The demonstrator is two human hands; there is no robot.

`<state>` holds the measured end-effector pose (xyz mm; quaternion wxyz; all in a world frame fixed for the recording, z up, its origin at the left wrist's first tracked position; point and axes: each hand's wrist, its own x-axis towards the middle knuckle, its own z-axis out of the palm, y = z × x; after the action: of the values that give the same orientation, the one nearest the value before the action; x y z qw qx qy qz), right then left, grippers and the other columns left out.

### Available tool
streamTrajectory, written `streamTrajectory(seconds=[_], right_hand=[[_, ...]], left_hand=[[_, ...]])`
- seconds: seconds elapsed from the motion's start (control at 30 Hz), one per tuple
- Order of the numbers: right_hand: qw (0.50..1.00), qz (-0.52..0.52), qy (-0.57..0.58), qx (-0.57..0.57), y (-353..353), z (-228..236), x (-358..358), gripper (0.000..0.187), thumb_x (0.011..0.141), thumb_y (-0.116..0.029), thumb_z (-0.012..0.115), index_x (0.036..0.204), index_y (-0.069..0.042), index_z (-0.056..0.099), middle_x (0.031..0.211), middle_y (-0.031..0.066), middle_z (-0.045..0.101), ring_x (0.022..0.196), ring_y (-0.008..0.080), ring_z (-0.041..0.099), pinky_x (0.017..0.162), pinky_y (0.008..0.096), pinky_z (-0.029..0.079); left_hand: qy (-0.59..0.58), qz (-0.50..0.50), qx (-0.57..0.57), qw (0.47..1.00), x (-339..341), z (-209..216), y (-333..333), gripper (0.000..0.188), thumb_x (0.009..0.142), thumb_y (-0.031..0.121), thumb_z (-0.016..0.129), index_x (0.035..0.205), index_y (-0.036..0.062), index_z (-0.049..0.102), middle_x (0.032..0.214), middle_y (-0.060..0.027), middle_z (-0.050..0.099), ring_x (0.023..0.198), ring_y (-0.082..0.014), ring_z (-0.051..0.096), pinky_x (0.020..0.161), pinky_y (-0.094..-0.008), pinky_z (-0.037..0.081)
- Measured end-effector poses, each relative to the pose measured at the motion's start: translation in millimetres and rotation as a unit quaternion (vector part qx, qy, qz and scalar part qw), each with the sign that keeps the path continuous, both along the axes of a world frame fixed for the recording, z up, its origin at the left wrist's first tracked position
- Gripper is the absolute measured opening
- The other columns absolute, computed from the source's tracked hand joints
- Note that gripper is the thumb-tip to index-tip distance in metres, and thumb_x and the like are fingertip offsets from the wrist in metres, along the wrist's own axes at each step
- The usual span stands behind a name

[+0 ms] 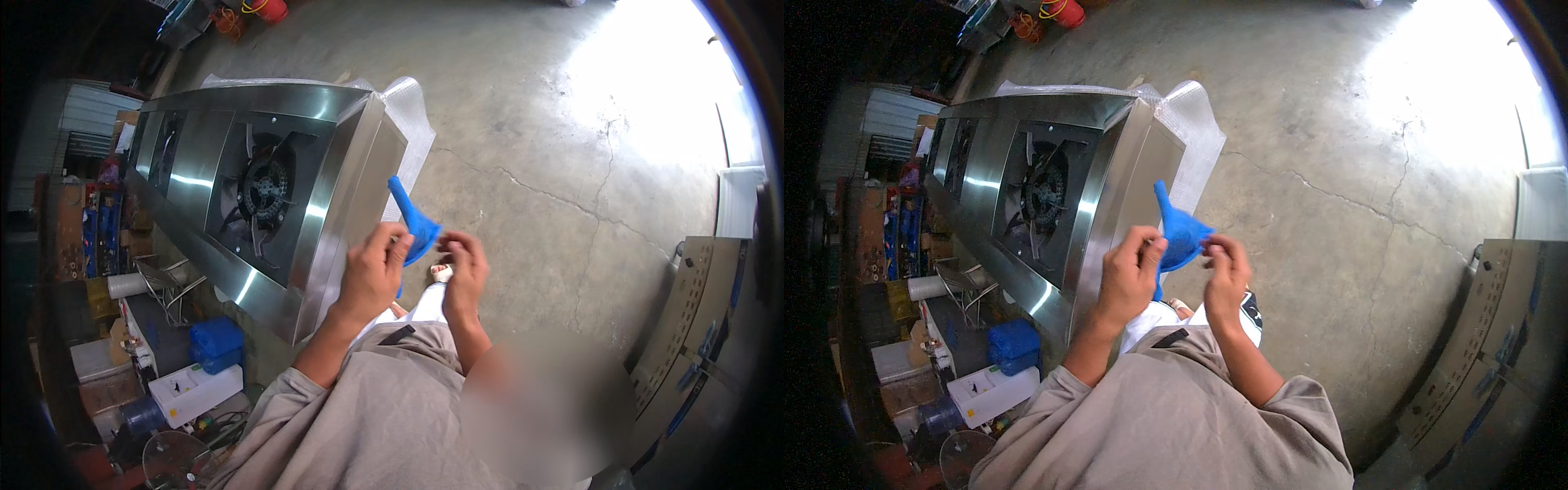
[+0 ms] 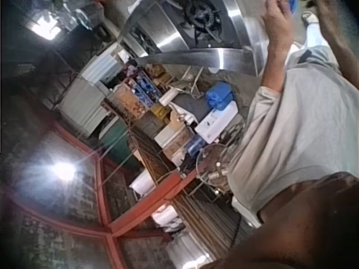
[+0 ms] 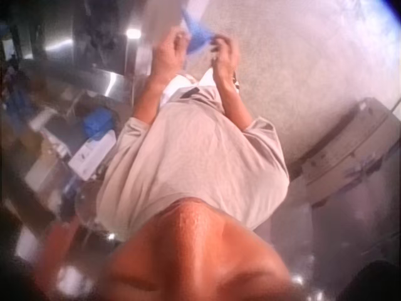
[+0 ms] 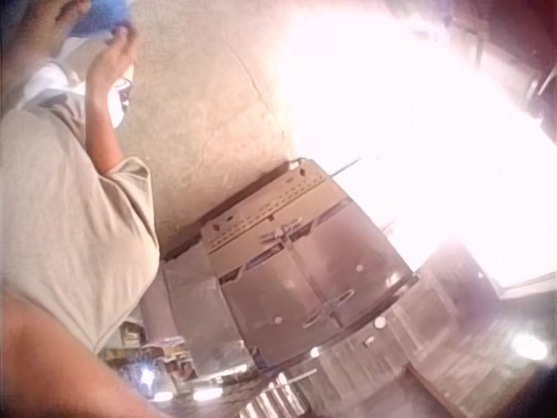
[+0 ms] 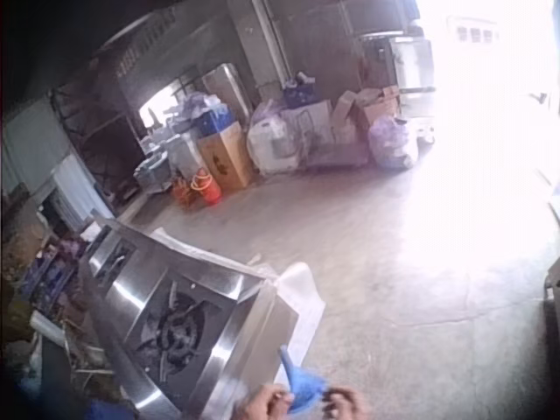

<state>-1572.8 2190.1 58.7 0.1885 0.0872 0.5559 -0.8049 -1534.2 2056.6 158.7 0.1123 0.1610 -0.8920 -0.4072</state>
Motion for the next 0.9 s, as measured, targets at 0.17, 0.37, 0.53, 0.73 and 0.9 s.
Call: streamTrajectory(seconds=[0.17,0.37,0.53,0.73,0.9], right_hand=[[0.890,0.106,-0.361,-0.258,-44.7,-37.7,24.0,0.041,0.108,-0.016,0.045,0.146,-0.001,0.052,0.131,0.0101,0.063,0.116,0.0208,0.061,0.100,0.0373,0.051],[0.915,0.089,-0.251,-0.303,-85.5,-47.2,14.2,0.047,0.106,-0.016,0.047,0.150,0.001,0.044,0.145,0.0143,0.050,0.131,0.0249,0.048,0.109,0.0392,0.040],[0.986,0.060,0.093,-0.123,-117.3,-65.8,-6.6,0.054,0.104,-0.017,0.048,0.154,0.002,0.038,0.156,0.0178,0.038,0.143,0.0284,0.037,0.118,0.0407,0.031],[0.918,-0.045,0.393,0.039,-212.0,-64.8,4.9,0.063,0.102,-0.018,0.051,0.157,0.005,0.031,0.168,0.0240,0.025,0.156,0.0347,0.024,0.126,0.0436,0.020],[0.925,-0.041,0.372,0.057,-222.4,-63.6,-134.5,0.064,0.102,-0.021,0.049,0.157,0.006,0.032,0.166,0.0276,0.027,0.156,0.0399,0.022,0.127,0.0466,0.016]], left_hand=[[-0.066,-0.117,-0.140,0.981,15.0,-24.6,18.6,0.012,0.101,0.018,0.064,0.103,0.0060,0.063,0.090,-0.0143,0.066,0.078,-0.0397,0.067,0.062,-0.0462,0.054],[-0.103,-0.099,-0.139,0.980,19.8,-37.7,25.2,0.017,0.100,0.021,0.066,0.107,0.0057,0.063,0.091,-0.0153,0.065,0.078,-0.0404,0.067,0.065,-0.0471,0.056],[-0.022,-0.046,-0.156,0.986,33.1,0.3,24.0,0.036,0.097,0.026,0.071,0.123,0.0020,0.065,0.101,-0.0143,0.069,0.071,-0.0298,0.068,0.063,-0.0405,0.056],[-0.017,0.000,-0.171,0.985,92.3,13.5,-2.0,0.036,0.100,0.028,0.062,0.117,-0.0028,0.068,0.102,-0.0171,0.070,0.064,-0.0194,0.061,0.062,-0.0324,0.051],[-0.035,-0.006,-0.143,0.989,102.8,0.1,-14.6,0.031,0.101,0.023,0.057,0.110,-0.0043,0.070,0.095,-0.0183,0.070,0.064,-0.0200,0.062,0.064,-0.0325,0.052]])
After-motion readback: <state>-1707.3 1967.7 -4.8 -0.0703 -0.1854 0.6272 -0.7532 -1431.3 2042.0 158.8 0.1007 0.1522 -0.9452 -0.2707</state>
